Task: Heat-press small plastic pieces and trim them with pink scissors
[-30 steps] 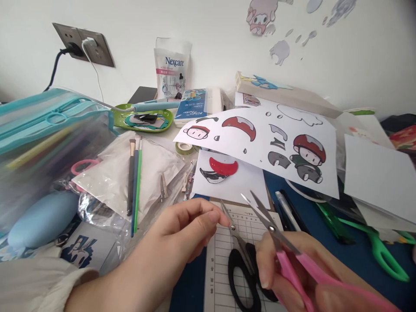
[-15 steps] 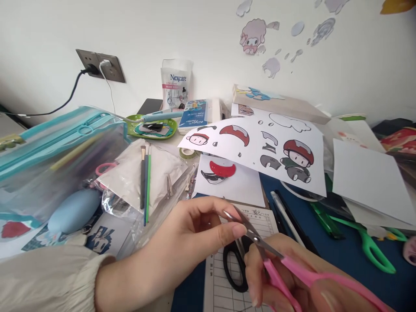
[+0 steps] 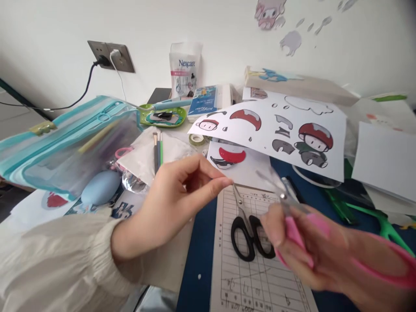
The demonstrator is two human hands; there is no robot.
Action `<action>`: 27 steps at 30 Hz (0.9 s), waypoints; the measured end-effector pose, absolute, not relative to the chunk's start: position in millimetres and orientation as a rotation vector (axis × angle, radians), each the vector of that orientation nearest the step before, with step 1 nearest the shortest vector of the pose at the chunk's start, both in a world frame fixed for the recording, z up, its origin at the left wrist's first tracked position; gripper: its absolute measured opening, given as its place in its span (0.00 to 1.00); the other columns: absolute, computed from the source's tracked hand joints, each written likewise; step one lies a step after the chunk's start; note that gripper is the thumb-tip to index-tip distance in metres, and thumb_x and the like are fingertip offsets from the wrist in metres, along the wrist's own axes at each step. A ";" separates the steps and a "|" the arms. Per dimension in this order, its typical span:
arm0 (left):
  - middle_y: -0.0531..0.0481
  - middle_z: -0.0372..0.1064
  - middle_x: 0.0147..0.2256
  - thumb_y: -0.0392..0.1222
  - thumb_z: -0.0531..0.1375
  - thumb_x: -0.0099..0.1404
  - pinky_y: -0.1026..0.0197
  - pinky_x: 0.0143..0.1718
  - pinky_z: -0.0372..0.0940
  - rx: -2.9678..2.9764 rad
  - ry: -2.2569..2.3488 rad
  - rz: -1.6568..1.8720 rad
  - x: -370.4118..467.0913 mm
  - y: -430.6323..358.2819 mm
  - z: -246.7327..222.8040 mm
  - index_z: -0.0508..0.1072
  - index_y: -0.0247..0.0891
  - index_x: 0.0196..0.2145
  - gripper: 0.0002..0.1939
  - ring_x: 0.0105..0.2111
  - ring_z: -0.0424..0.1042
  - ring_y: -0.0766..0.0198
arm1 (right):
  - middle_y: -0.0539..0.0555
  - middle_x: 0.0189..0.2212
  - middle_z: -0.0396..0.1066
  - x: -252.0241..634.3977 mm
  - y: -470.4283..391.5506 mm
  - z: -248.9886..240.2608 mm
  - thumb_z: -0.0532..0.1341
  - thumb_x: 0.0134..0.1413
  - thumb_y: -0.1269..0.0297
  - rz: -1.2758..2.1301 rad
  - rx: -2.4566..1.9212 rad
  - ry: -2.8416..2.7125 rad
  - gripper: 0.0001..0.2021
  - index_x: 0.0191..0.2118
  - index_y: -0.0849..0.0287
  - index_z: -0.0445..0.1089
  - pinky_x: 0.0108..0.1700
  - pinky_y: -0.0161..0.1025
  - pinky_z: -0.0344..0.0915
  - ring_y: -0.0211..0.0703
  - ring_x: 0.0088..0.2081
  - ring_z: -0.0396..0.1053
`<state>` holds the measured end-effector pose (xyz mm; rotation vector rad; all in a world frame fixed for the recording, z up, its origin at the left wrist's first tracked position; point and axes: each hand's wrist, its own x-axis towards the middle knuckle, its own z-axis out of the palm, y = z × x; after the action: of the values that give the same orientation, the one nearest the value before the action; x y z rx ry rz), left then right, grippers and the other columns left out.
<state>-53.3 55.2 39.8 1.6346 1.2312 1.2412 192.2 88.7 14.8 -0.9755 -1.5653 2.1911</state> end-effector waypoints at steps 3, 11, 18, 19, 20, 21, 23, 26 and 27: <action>0.60 0.49 0.18 0.41 0.57 0.74 0.61 0.21 0.46 2.190 1.260 0.874 -62.8 48.3 51.2 0.60 0.40 0.19 0.24 0.18 0.48 0.70 | 0.47 0.23 0.60 192.5 87.1 14.1 0.66 0.53 0.38 2.157 -0.979 -1.506 0.24 0.40 0.56 0.74 0.18 0.35 0.53 0.32 0.19 0.54; 0.53 0.71 0.34 0.34 0.57 0.71 0.63 0.27 0.57 2.287 1.224 0.219 -81.4 4.9 50.3 0.72 0.40 0.34 0.07 0.28 0.69 0.67 | 0.44 0.21 0.55 188.3 84.7 21.6 0.67 0.54 0.42 2.120 -0.851 -1.361 0.18 0.32 0.53 0.74 0.19 0.37 0.41 0.29 0.15 0.50; 0.53 0.72 0.36 0.33 0.59 0.70 0.64 0.30 0.60 2.234 1.233 0.050 -75.2 -12.6 40.1 0.74 0.41 0.36 0.05 0.31 0.73 0.65 | 0.43 0.21 0.55 186.6 84.1 20.8 0.66 0.56 0.44 2.079 -0.807 -1.412 0.18 0.31 0.54 0.74 0.21 0.37 0.40 0.27 0.16 0.50; 0.52 0.72 0.36 0.33 0.59 0.70 0.64 0.30 0.61 2.238 1.254 0.023 -72.5 -11.6 40.9 0.74 0.40 0.36 0.05 0.32 0.73 0.64 | 0.43 0.21 0.55 186.1 83.2 21.3 0.66 0.56 0.44 2.073 -0.804 -1.407 0.18 0.31 0.55 0.74 0.21 0.37 0.41 0.27 0.15 0.50; 0.52 0.72 0.36 0.33 0.60 0.70 0.63 0.30 0.61 2.244 1.267 -0.002 -70.0 -10.4 42.2 0.74 0.40 0.36 0.06 0.31 0.73 0.64 | 0.43 0.21 0.55 185.6 82.3 21.8 0.66 0.57 0.45 2.065 -0.807 -1.402 0.17 0.31 0.55 0.73 0.21 0.37 0.41 0.27 0.16 0.50; 0.52 0.72 0.36 0.32 0.60 0.70 0.63 0.30 0.61 2.248 1.280 -0.027 -67.8 -9.1 43.8 0.74 0.39 0.35 0.06 0.31 0.73 0.64 | 0.43 0.22 0.56 185.2 81.4 22.1 0.66 0.57 0.46 2.058 -0.813 -1.398 0.17 0.31 0.56 0.73 0.21 0.37 0.42 0.26 0.16 0.51; 0.52 0.72 0.36 0.31 0.60 0.69 0.63 0.30 0.60 2.245 1.289 -0.070 -64.3 -6.7 47.1 0.74 0.38 0.33 0.07 0.30 0.72 0.64 | 0.43 0.22 0.55 184.4 80.1 21.9 0.65 0.59 0.48 2.038 -0.828 -1.395 0.16 0.32 0.56 0.73 0.21 0.36 0.41 0.26 0.16 0.51; 0.52 0.73 0.35 0.30 0.60 0.67 0.63 0.28 0.60 2.239 1.293 -0.091 -61.6 -4.9 49.7 0.73 0.39 0.32 0.07 0.29 0.72 0.64 | 0.43 0.21 0.55 183.6 79.5 19.1 0.65 0.58 0.48 2.017 -0.819 -1.405 0.16 0.33 0.57 0.72 0.20 0.35 0.40 0.26 0.15 0.49; 0.53 0.73 0.34 0.29 0.59 0.65 0.63 0.28 0.59 2.243 1.296 -0.088 -61.2 -4.7 49.9 0.74 0.39 0.31 0.08 0.29 0.72 0.64 | 0.43 0.21 0.55 183.3 79.5 18.2 0.65 0.57 0.48 2.016 -0.812 -1.409 0.16 0.33 0.57 0.72 0.20 0.35 0.40 0.26 0.15 0.50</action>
<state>-61.2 -4.7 49.9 2.2431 1.2964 -0.0877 183.3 79.5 18.2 -0.8123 -1.4090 2.0156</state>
